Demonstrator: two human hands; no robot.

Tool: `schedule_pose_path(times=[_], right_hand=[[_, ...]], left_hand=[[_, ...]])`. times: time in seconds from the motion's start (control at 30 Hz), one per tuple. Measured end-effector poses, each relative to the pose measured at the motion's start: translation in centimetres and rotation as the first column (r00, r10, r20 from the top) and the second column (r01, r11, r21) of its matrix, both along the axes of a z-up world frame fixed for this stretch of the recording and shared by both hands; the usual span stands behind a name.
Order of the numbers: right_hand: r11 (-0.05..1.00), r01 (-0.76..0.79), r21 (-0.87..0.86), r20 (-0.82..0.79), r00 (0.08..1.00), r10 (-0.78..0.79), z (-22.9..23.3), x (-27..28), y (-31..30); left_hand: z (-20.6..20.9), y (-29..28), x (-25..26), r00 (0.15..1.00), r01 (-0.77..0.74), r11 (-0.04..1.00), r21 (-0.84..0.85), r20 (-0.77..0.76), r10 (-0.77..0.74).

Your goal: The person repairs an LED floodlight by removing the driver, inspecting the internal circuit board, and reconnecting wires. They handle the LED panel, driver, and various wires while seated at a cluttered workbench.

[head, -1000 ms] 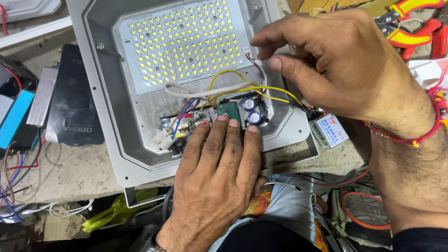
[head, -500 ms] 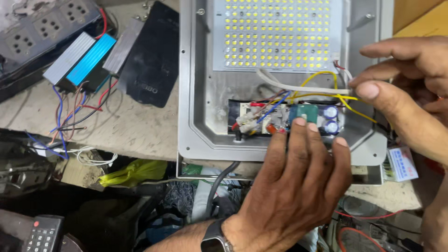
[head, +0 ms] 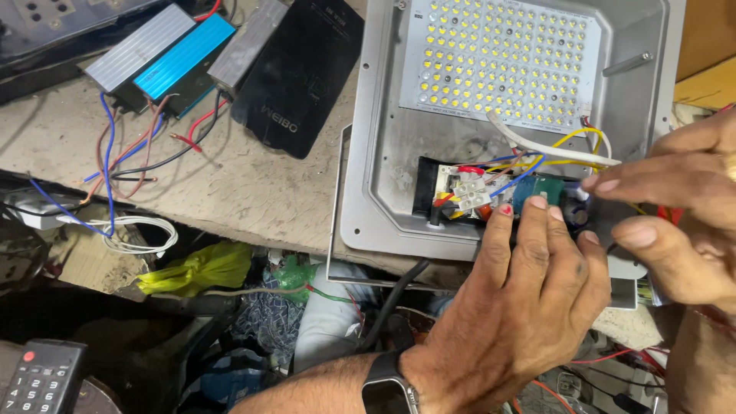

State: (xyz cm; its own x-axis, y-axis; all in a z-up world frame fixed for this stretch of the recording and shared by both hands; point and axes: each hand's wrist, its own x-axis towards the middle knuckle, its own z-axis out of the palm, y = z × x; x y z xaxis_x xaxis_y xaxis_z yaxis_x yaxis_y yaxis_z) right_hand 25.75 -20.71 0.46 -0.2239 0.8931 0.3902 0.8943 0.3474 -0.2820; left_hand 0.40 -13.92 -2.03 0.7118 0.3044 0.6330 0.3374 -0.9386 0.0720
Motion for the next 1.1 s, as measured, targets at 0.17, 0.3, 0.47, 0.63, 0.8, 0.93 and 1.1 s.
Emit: schedule_pose_path(times=[0.17, 0.3, 0.47, 0.63, 0.8, 0.93, 1.1], right_hand=[[0.998, 0.061, -0.009, 0.092, 0.994, -0.060, 1.5, -3.6, 1.3], [0.988, 0.142, 0.053, 0.215, 0.965, -0.150, 1.7, -4.5, 0.9], [0.990, 0.034, 0.140, 0.340, 0.937, -0.081, 2.0, -5.4, 1.4], [0.995, 0.042, 0.090, 0.386, 0.920, -0.074, 2.1, -5.5, 1.3], [0.995, 0.021, 0.096, 0.340, 0.939, -0.053, 2.4, -6.0, 1.6], [0.994, -0.005, 0.109, 0.322, 0.946, -0.031, 2.5, -6.2, 1.8], [0.995, -0.008, 0.104, 0.339, 0.941, -0.028, 2.5, -6.3, 1.6]], left_hand=[[-0.2, 0.0, -0.6, 0.999, 0.026, 0.998, -0.053, 0.027, -0.025], [-0.5, 0.2, -0.8, 0.992, 0.115, 0.985, -0.125, 0.074, -0.106], [-0.2, 0.0, -1.0, 0.987, 0.160, 0.952, -0.261, 0.042, -0.154], [0.4, -0.5, -2.1, 0.984, -0.146, 0.988, -0.045, -0.113, 0.140], [1.1, 0.7, -2.3, 0.963, -0.200, 0.973, -0.112, -0.207, 0.174], [1.1, 1.7, -2.5, 0.974, -0.144, 0.976, -0.166, -0.197, 0.110], [1.0, 2.4, -2.5, 0.989, -0.055, 0.941, -0.334, -0.149, 0.005]])
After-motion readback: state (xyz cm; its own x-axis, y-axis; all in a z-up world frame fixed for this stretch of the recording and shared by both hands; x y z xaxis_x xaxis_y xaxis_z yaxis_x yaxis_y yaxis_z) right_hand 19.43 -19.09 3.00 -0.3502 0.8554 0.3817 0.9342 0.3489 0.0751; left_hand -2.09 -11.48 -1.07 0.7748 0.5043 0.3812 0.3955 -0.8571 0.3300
